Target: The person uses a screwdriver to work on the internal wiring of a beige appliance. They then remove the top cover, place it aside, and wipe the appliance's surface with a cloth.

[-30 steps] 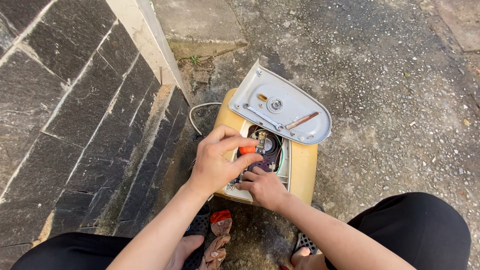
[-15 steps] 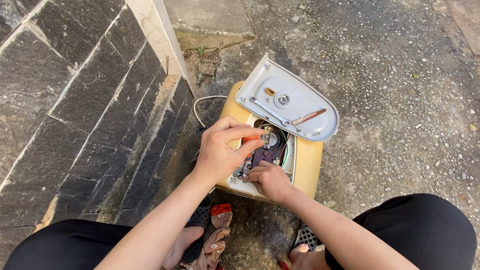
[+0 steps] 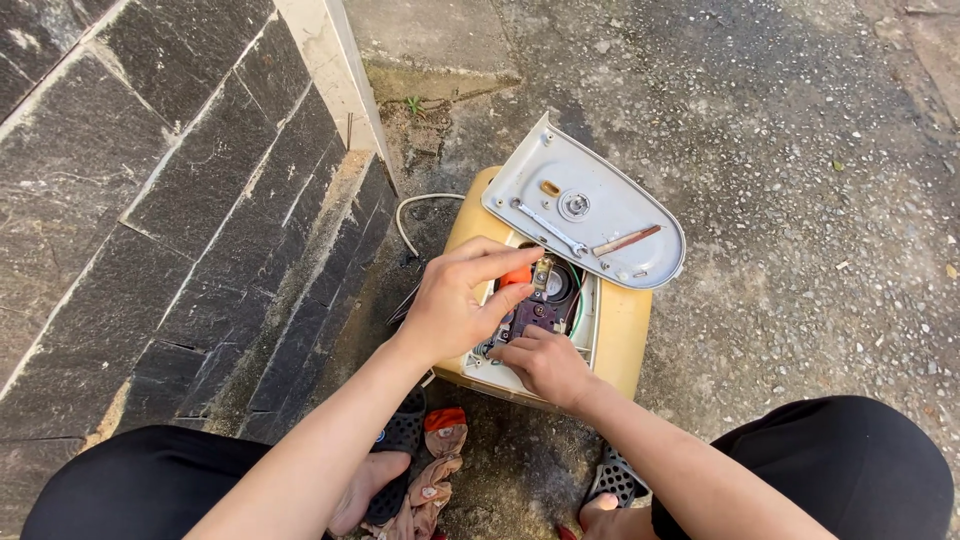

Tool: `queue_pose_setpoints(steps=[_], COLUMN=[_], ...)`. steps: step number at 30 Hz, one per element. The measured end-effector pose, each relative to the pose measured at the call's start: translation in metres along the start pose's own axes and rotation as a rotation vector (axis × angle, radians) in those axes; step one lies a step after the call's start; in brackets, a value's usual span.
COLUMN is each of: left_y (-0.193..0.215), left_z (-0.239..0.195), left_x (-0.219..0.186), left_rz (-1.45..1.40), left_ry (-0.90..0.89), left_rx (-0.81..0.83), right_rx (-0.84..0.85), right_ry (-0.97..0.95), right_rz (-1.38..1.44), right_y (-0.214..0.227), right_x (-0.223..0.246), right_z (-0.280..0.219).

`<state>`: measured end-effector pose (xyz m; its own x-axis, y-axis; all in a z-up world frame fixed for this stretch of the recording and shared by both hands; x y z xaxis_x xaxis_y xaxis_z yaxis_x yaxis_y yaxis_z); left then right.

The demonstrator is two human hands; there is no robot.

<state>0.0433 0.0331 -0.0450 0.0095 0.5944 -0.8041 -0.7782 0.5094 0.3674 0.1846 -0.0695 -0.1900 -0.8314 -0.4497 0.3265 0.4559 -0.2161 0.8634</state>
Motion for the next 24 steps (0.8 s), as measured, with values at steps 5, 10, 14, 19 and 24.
queue_pose_setpoints(steps=[5, 10, 14, 19, 24], left_y=[0.002, 0.0, -0.005, -0.007, -0.009], left_z=[0.003, 0.005, 0.009, 0.01, 0.009], left_x=[-0.008, -0.001, -0.002, 0.004, 0.003], left_rz=[-0.1, -0.045, -0.027, -0.013, 0.015], left_ry=[0.016, 0.02, -0.008, -0.014, 0.006], left_rx=[0.093, 0.114, 0.088, 0.089, 0.1], right_rx=[-0.005, -0.024, -0.057, -0.063, -0.109], right_ry=[0.048, 0.1, 0.167, 0.189, 0.169], right_rz=[-0.043, -0.199, -0.337, -0.41, -0.448], right_y=[0.0, -0.013, -0.019, -0.012, -0.012], right_x=[0.004, 0.001, 0.002, 0.014, 0.021], right_z=[0.0, -0.001, 0.005, 0.012, 0.011])
Point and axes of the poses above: each hand's wrist, its own z-axis towards the middle knuckle, its own y-axis out of the back of the hand, x = y × z, the point moved 3 cm from there along z, towards the middle knuckle, and after that the axes turned 1 degree about y, right-handed, at the moved point
